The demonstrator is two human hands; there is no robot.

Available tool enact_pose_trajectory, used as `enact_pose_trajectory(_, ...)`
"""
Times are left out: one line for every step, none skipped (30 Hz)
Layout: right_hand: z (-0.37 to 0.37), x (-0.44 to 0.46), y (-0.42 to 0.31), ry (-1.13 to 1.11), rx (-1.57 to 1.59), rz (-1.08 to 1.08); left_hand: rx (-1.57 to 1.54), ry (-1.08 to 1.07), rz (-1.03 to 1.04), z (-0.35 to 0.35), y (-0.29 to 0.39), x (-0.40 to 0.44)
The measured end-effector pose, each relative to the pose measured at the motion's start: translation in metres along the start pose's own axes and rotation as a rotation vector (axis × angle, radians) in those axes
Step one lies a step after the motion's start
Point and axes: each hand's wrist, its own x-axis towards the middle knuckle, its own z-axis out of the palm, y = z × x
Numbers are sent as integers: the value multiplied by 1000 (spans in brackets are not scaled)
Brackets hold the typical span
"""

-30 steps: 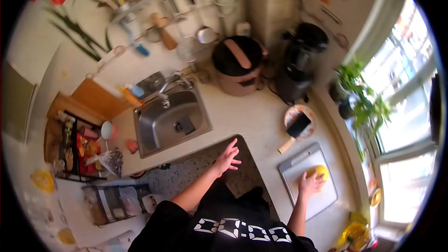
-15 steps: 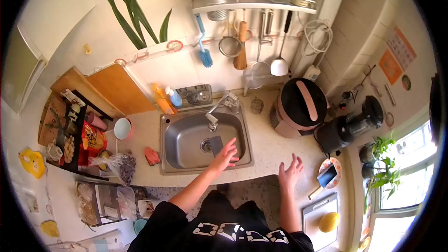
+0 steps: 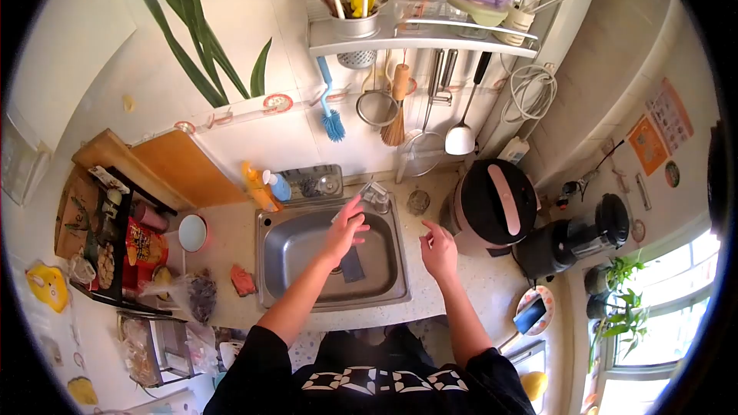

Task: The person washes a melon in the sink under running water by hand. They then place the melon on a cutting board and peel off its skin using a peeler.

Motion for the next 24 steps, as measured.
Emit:
enact_pose_trajectory(-2, 12, -1, 1, 7, -15, 3, 0, 16, 4, 9, 4)
enact_pose_trajectory(-10, 26, -7, -11, 19, -39, 6, -1, 29, 8, 16, 8)
enact_pose_trajectory(-11, 39, -7, 8, 26, -66, 13, -3, 46, 11, 25, 14)
enact_pose_trajectory(-13, 49, -5, 26, 33, -90, 15, -1, 42, 16, 33, 19)
enact_pose_trajectory(-13, 59, -4, 43, 39, -111, 21, -7, 48, 20, 37, 25)
enact_pose_trajectory(-25, 69, -17, -11, 42, -33, 26, -13, 53, 24, 41, 31)
enact_pose_trajectory(-28, 79, -17, 19, 62, -51, 30, -19, 59, 29, 44, 36)
enact_pose_trajectory(-30, 88, -17, 49, 83, -69, 46, -31, 75, 33, 49, 41)
enact_pose_trajectory(-34, 98, -22, 79, 103, -88, 62, -43, 91, 38, 54, 45)
enact_pose_trajectory(-41, 107, -25, 72, 114, -93, 78, -57, 110, 44, 59, 51)
enact_pose_trajectory(-45, 119, -26, 94, 114, -123, 82, -70, 138, 50, 63, 57)
enact_pose_trajectory(-50, 130, -26, 113, 114, -154, 84, -81, 167, 55, 67, 62)
enact_pose_trajectory(-54, 142, -26, 133, 115, -187, 87, -90, 196, 60, 71, 67)
enact_pose_trajectory(-57, 155, -22, 137, 99, -218, 93, -92, 193, 65, 79, 69)
enact_pose_trajectory(-68, 165, -35, 114, 150, -169, 99, -94, 191, 71, 89, 71)
enact_pose_trajectory(-71, 179, -36, 150, 161, -203, 105, -96, 188, 76, 96, 74)
enact_pose_trajectory(-74, 194, -38, 187, 174, -238, 107, -87, 215, 81, 99, 81)
enact_pose_trajectory(-81, 210, -45, 173, 182, -199, 108, -79, 240, 88, 99, 89)
enact_pose_trajectory(-88, 226, -53, 160, 189, -159, 110, -72, 266, 94, 100, 98)
enact_pose_trajectory(-89, 245, -57, 221, 218, -180, 277, -25, 361, 99, 103, 111)
enact_pose_trajectory(-92, 263, -61, 220, 215, -151, 444, 24, 458, 103, 106, 126)
enact_pose_trajectory(-93, 280, -67, 245, 215, -144, 611, 76, 552, 107, 108, 140)
enact_pose_trajectory(-93, 294, -73, 271, 215, -136, 684, 118, 581, 112, 111, 151)
enact_pose_trajectory(-94, 304, -80, 245, 217, -107, 756, 162, 607, 118, 114, 161)
